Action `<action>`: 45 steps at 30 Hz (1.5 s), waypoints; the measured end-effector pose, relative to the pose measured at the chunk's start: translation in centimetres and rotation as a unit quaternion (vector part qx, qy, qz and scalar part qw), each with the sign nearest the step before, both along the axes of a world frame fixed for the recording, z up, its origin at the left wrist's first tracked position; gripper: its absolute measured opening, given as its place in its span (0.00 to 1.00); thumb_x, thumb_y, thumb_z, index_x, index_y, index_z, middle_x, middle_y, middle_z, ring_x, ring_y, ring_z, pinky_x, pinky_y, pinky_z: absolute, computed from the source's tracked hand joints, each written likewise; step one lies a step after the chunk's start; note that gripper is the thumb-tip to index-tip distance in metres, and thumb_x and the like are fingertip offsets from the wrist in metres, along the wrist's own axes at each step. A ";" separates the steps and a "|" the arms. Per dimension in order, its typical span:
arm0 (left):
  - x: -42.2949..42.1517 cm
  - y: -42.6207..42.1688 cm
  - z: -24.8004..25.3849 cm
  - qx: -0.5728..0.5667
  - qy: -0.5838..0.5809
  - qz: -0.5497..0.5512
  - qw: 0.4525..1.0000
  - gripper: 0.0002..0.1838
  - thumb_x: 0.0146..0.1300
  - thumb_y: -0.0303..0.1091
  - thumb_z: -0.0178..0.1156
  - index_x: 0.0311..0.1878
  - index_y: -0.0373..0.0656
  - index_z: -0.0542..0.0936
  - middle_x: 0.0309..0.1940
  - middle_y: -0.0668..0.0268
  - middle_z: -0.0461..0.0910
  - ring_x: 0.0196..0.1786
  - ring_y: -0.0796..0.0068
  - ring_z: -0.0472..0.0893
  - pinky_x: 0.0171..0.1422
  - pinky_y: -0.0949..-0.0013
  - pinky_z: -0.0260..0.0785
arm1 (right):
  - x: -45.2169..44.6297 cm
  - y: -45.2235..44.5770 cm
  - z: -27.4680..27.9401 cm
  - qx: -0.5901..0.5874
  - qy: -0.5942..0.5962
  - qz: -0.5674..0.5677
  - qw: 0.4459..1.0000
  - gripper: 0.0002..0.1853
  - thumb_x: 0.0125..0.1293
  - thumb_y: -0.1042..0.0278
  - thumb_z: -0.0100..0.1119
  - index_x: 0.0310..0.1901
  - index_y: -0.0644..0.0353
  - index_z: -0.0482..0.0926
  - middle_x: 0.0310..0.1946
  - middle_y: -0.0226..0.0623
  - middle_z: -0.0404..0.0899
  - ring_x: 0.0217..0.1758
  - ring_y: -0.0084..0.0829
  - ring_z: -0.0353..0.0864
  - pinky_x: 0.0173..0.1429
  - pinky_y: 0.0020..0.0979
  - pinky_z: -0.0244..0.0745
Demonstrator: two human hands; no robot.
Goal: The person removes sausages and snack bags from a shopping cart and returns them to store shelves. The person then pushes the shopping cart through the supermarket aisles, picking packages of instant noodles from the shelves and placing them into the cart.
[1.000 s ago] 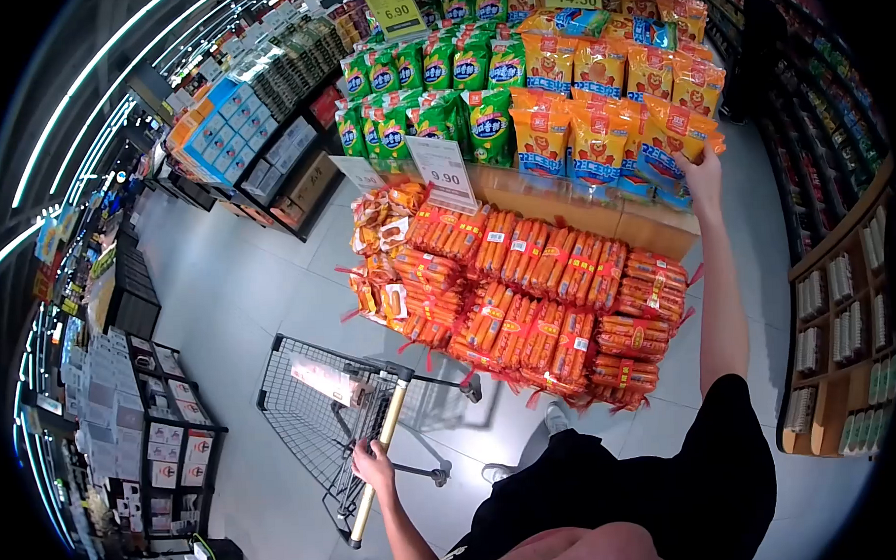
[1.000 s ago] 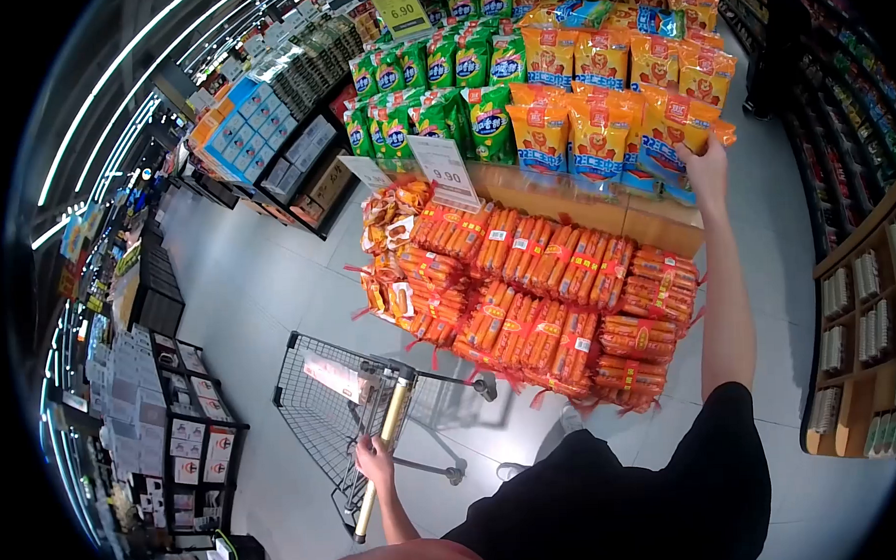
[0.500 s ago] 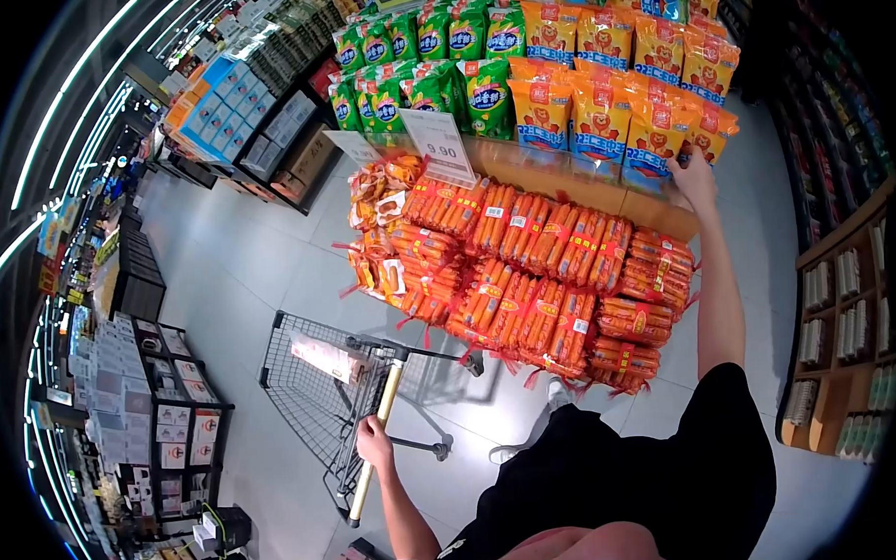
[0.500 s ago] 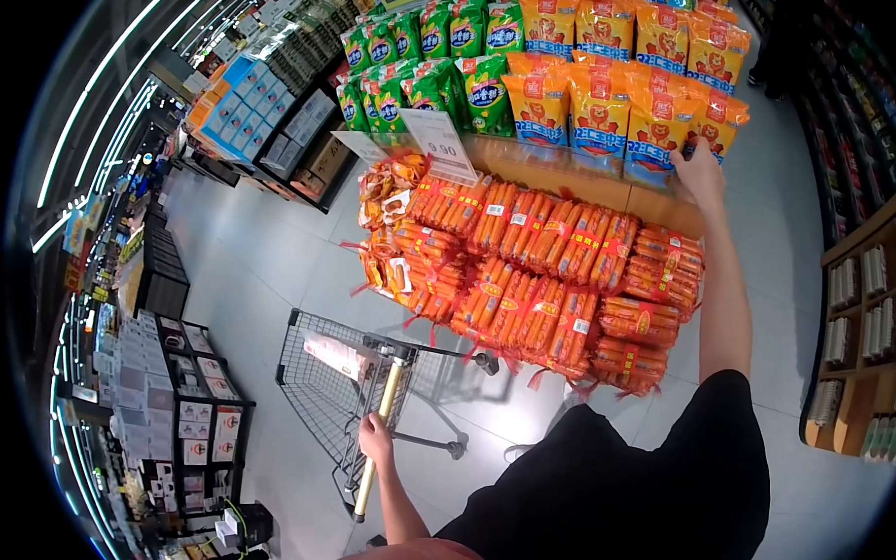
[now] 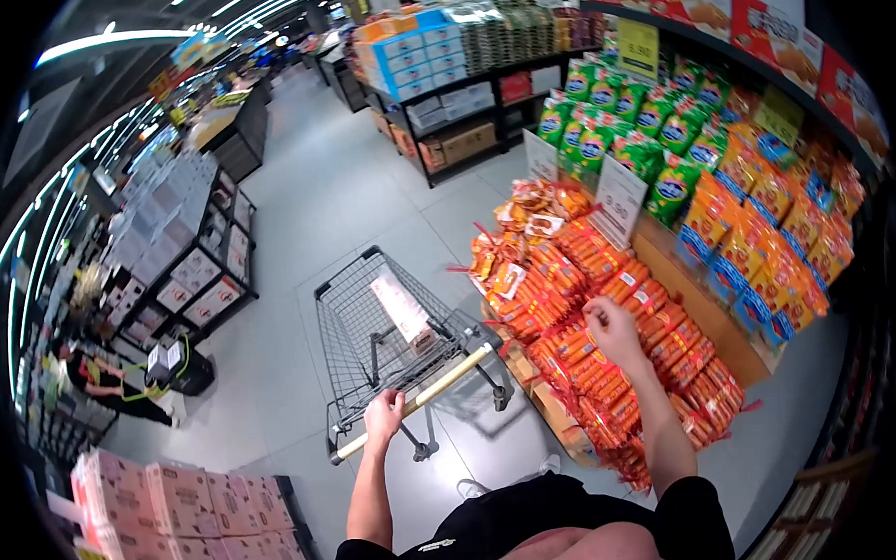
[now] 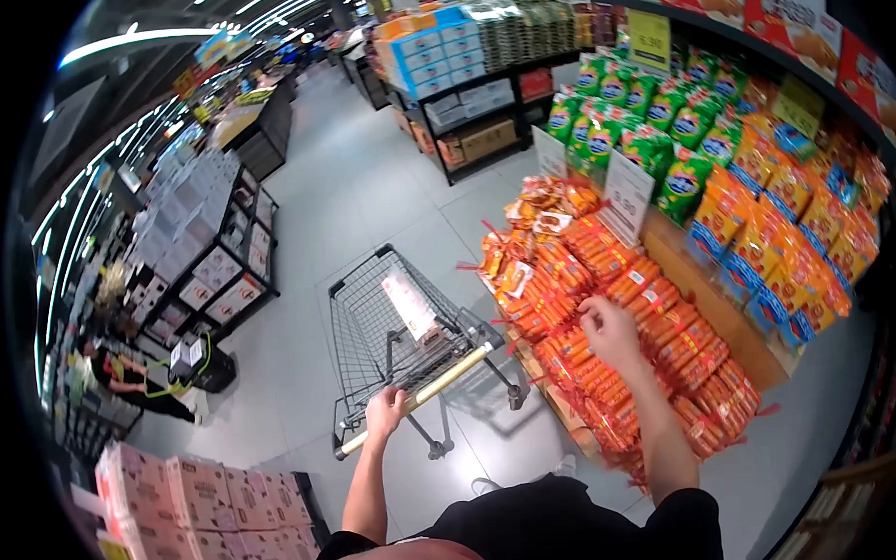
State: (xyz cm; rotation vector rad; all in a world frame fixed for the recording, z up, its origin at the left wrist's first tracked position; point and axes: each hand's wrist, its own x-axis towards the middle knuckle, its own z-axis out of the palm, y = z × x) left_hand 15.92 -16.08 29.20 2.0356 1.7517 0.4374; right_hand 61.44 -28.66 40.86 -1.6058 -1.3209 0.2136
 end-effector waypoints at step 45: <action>-11.9 15.4 -2.3 0.037 0.094 0.018 0.995 0.27 0.67 0.52 0.46 0.28 0.44 0.87 0.26 0.54 0.84 0.31 0.53 0.85 0.41 0.53 0.77 | -25.3 29.7 -11.6 -0.531 -0.300 0.306 0.731 0.18 0.51 0.56 0.64 0.44 0.50 0.87 0.35 0.36 0.87 0.39 0.36 0.87 0.46 0.38 0.80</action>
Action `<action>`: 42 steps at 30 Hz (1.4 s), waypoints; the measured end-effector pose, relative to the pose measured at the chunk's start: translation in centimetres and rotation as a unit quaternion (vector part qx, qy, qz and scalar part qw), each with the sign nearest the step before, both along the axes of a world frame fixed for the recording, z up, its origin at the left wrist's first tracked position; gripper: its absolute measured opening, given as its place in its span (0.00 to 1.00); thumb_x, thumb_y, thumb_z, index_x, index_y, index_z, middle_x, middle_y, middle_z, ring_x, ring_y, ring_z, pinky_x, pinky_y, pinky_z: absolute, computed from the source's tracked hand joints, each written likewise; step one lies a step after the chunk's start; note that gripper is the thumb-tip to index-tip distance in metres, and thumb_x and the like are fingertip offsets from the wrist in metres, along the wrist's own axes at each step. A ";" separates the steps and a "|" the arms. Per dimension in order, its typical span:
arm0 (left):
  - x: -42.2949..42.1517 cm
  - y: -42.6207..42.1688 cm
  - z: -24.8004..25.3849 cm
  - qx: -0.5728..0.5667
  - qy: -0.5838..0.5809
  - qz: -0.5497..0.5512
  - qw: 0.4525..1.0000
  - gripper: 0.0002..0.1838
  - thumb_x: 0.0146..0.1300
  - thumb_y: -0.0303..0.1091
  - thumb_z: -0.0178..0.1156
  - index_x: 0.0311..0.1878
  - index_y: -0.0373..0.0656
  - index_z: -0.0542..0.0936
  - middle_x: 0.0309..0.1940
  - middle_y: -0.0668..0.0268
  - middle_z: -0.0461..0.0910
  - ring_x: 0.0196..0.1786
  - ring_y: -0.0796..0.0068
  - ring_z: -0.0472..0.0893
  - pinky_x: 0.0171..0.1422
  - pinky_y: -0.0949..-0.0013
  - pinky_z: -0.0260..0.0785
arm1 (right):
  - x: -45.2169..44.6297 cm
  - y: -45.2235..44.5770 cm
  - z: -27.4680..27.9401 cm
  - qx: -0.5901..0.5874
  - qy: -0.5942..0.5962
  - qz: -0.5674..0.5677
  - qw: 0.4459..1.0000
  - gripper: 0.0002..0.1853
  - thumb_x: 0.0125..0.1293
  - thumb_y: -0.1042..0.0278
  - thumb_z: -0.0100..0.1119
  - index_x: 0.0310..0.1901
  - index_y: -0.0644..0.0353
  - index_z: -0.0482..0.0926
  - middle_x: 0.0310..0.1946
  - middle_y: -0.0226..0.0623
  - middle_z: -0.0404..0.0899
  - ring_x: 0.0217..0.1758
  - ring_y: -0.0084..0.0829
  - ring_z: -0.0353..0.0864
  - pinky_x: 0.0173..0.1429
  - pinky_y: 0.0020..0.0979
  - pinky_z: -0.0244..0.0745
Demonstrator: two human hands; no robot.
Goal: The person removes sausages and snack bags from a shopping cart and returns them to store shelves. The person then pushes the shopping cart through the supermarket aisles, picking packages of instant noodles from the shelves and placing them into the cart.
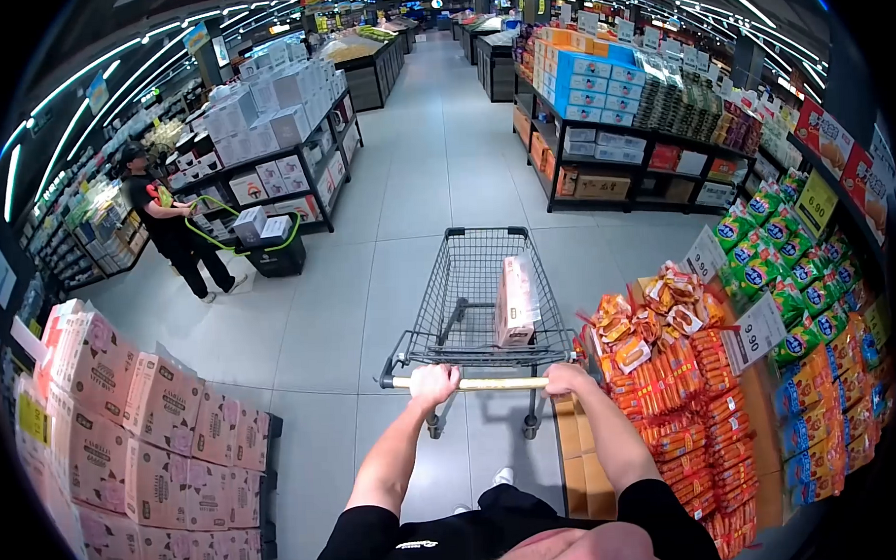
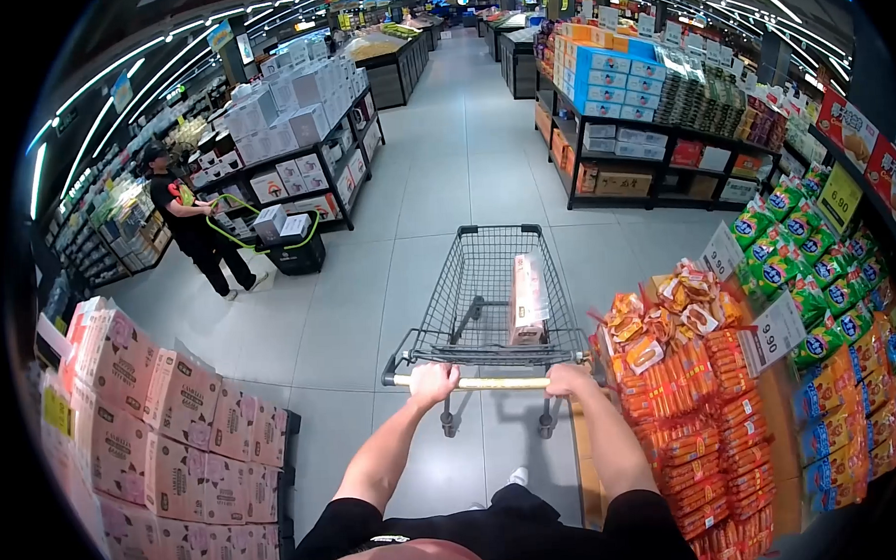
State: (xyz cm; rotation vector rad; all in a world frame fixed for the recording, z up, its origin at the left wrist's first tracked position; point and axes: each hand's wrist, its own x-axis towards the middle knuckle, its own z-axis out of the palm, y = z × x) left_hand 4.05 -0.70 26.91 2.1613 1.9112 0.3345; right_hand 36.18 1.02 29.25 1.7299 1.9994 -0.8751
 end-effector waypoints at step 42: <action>-3.1 31.8 -4.3 0.224 -0.084 -0.131 0.962 0.15 0.59 0.40 0.55 0.20 0.45 0.79 0.19 0.58 0.81 0.24 0.55 0.80 0.38 0.55 0.72 | -5.1 20.3 -0.5 0.059 -0.051 -0.182 0.980 0.20 0.49 0.56 0.64 0.44 0.55 0.87 0.44 0.45 0.86 0.48 0.44 0.86 0.52 0.43 0.80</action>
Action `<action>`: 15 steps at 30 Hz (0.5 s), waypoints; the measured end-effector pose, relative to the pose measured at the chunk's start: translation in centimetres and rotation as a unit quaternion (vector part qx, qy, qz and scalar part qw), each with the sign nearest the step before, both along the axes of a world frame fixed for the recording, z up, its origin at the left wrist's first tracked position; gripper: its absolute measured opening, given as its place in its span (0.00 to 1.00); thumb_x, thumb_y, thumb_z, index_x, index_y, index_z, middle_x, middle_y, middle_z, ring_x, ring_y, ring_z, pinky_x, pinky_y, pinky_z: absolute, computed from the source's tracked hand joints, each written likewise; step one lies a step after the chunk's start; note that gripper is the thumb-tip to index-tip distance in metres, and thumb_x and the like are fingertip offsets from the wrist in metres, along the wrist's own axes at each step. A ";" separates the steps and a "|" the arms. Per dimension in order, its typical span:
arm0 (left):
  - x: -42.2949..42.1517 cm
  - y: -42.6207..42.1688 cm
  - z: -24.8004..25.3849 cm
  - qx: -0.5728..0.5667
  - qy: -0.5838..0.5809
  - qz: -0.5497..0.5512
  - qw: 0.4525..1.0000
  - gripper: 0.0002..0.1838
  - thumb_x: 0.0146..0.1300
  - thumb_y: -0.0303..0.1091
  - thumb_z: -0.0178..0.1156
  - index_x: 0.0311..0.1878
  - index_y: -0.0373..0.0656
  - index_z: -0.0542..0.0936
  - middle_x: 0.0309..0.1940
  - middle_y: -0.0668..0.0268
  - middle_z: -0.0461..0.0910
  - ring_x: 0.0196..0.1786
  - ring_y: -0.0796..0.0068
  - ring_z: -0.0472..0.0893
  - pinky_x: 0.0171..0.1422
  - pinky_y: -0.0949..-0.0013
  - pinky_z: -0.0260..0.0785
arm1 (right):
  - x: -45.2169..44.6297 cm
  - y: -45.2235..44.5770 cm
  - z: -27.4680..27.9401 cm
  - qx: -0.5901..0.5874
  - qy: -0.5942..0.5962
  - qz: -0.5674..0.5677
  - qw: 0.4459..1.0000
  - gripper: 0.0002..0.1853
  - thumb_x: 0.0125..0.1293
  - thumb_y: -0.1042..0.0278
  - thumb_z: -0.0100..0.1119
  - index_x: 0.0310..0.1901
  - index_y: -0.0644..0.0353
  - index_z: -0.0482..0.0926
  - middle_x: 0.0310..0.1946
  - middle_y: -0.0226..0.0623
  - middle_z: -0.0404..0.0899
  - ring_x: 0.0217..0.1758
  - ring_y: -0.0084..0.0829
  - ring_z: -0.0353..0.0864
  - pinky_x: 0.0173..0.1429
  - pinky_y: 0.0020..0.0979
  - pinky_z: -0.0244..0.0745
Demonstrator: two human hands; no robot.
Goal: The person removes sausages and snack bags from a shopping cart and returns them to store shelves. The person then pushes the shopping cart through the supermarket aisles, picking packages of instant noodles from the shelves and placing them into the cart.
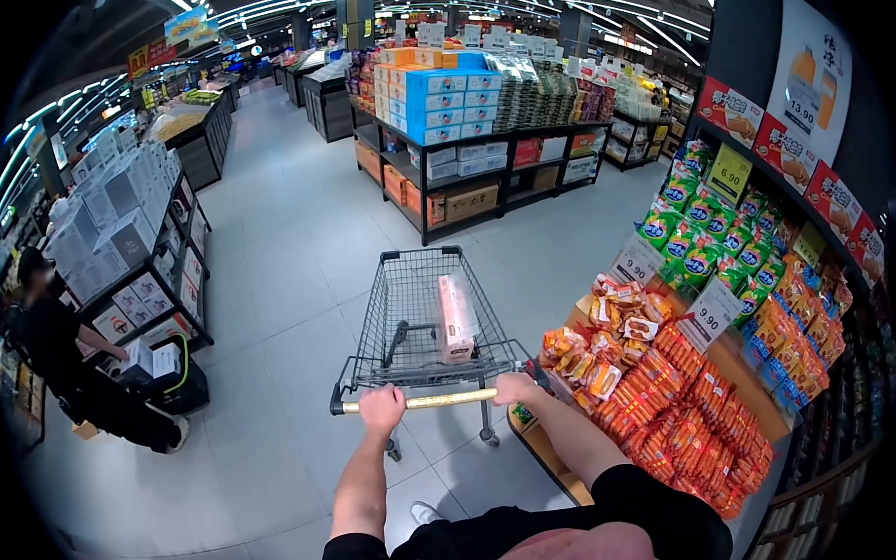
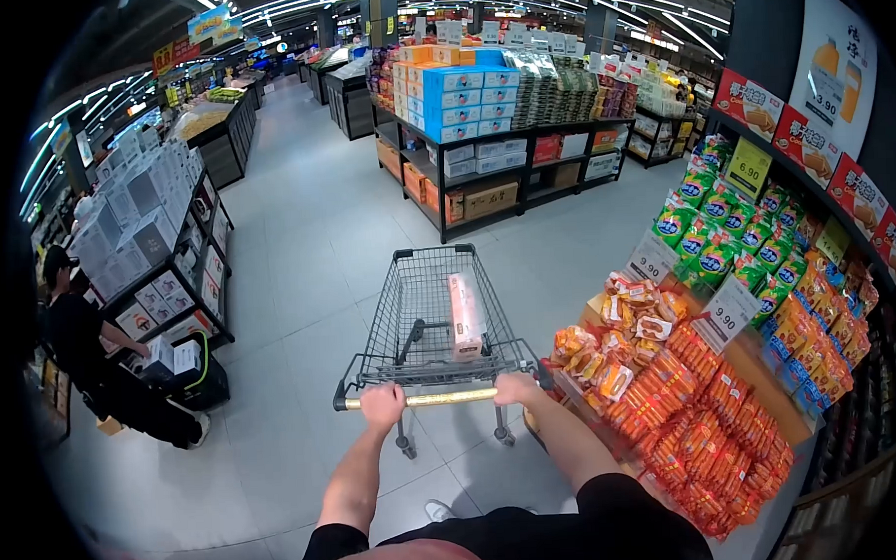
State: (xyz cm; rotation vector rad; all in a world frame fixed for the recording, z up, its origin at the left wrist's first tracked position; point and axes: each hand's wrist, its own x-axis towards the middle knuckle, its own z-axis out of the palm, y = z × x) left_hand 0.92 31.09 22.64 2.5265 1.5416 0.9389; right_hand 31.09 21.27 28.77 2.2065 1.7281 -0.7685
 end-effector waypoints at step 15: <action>-1.2 9.1 -0.5 0.006 -0.024 -0.081 0.996 0.14 0.58 0.38 0.55 0.20 0.44 0.78 0.17 0.59 0.79 0.23 0.58 0.79 0.39 0.56 0.70 | -2.9 4.1 0.2 -0.009 0.033 -0.017 0.999 0.24 0.49 0.49 0.66 0.44 0.57 0.86 0.40 0.44 0.86 0.43 0.45 0.86 0.49 0.42 0.80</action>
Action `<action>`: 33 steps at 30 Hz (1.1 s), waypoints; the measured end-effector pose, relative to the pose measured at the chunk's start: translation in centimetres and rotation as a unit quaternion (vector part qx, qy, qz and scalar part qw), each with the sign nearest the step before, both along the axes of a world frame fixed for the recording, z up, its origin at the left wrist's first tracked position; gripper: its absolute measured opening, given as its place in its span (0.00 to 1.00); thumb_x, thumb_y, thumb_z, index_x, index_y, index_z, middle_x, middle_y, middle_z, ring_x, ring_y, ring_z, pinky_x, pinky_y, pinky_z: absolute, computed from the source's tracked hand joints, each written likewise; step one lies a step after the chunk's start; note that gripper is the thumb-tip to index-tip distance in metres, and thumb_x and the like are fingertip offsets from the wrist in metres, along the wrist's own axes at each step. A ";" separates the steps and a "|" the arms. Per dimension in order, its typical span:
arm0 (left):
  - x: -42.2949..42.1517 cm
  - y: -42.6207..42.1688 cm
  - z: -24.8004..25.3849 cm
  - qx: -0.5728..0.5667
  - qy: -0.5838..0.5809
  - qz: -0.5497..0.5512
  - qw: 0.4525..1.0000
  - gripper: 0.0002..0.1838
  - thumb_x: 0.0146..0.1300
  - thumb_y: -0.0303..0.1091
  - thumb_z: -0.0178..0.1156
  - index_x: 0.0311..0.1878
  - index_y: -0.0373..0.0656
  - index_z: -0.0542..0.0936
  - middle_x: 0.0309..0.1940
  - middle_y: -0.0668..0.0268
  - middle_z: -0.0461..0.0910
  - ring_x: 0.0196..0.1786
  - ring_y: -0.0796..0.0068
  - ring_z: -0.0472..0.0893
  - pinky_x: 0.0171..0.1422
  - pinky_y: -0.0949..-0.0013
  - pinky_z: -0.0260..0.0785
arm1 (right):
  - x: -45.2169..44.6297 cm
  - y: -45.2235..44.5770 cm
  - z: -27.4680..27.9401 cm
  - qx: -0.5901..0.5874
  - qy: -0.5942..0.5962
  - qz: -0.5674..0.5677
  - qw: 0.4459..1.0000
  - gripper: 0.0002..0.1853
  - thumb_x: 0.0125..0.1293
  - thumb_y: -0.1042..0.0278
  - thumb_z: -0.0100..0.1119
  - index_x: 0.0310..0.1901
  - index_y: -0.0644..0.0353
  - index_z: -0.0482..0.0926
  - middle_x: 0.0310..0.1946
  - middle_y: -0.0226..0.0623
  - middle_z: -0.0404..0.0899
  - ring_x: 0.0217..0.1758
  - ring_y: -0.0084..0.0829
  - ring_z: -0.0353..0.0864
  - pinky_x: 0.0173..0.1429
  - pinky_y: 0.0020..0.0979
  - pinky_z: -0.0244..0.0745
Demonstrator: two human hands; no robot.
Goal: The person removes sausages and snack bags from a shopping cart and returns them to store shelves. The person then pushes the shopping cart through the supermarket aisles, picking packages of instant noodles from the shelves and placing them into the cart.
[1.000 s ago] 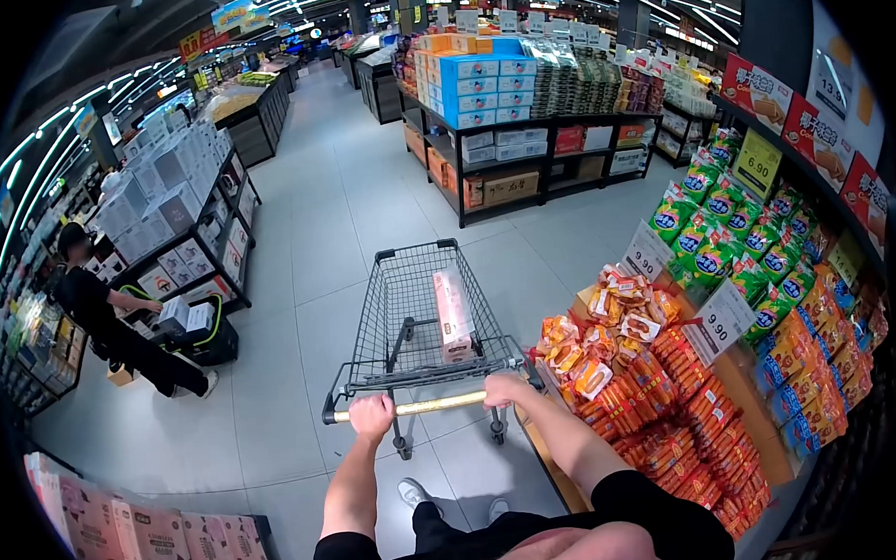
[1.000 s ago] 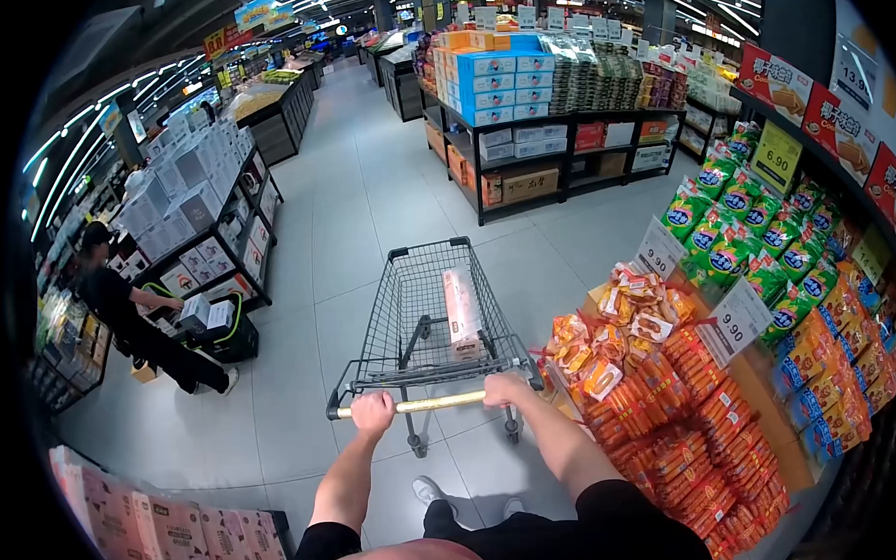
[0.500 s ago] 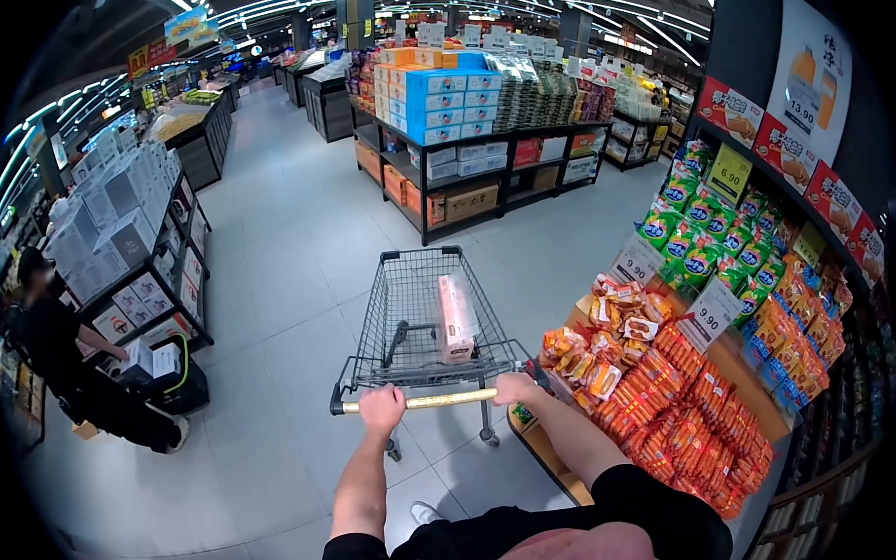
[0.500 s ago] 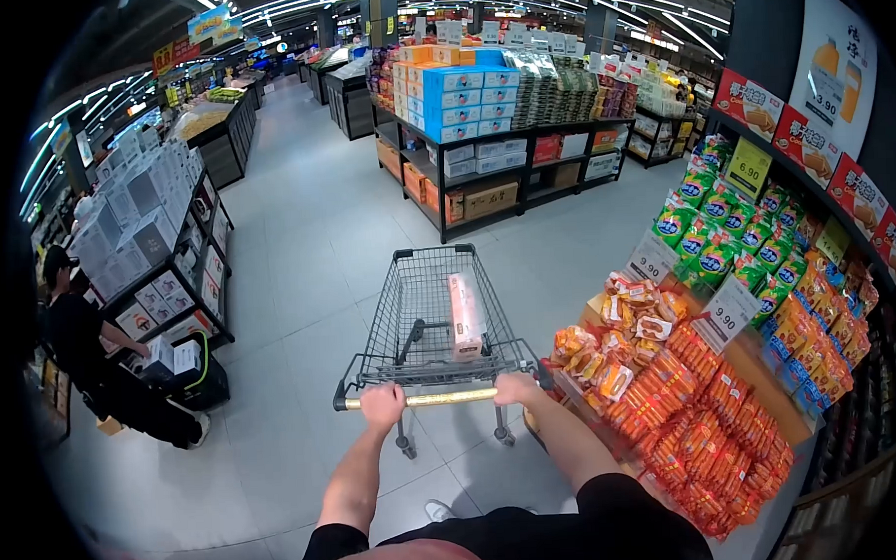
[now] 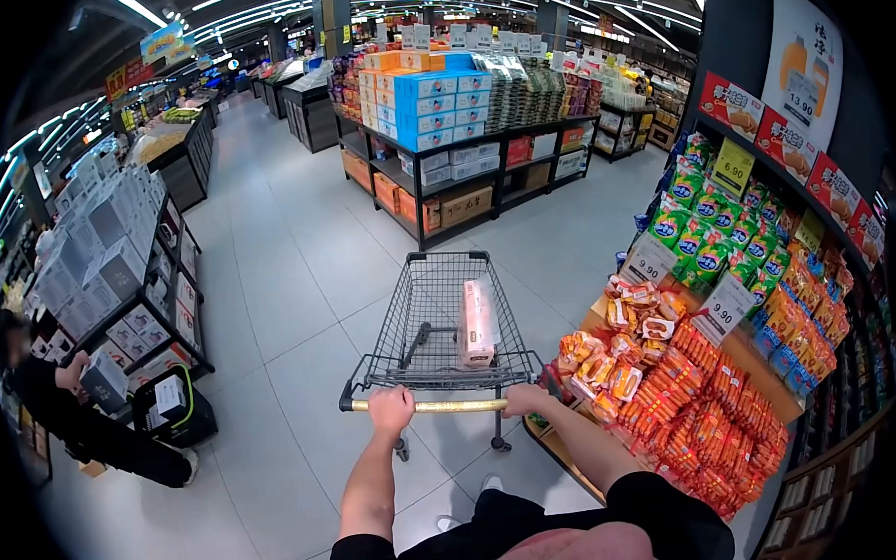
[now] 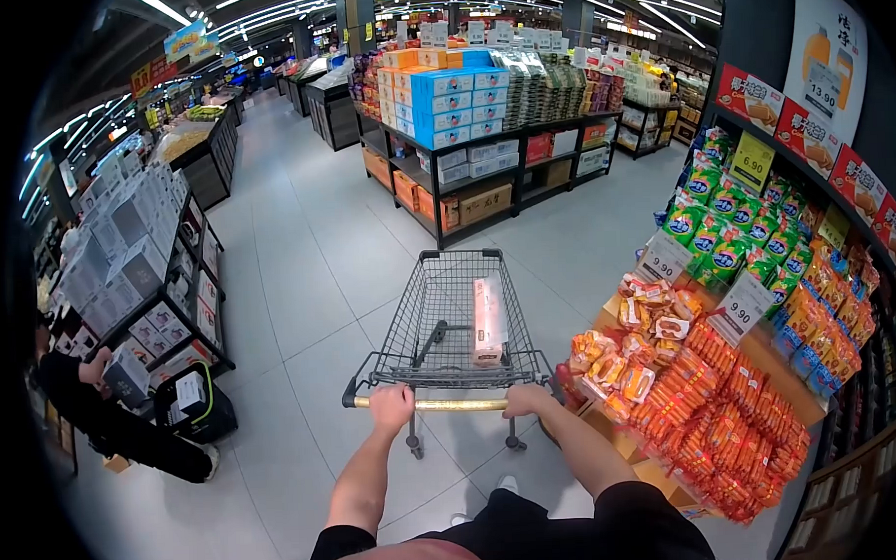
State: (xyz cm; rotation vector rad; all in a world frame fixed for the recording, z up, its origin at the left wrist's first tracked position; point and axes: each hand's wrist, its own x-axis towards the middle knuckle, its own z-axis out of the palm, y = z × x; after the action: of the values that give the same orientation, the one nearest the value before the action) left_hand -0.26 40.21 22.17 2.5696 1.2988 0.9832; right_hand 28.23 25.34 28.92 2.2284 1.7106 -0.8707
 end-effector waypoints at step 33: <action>12.7 22.8 0.6 -0.003 0.032 0.009 0.999 0.14 0.61 0.36 0.53 0.20 0.44 0.77 0.16 0.60 0.77 0.24 0.58 0.77 0.40 0.54 0.65 | 11.4 21.4 -0.1 0.115 -0.041 0.018 0.992 0.17 0.48 0.62 0.60 0.42 0.50 0.87 0.36 0.42 0.86 0.41 0.45 0.86 0.48 0.42 0.81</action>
State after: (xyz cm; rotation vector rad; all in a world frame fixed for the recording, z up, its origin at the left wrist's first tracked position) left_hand 12.47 62.99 22.77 2.6099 1.3398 0.9060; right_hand 39.68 46.70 28.85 2.3291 1.8901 -0.5914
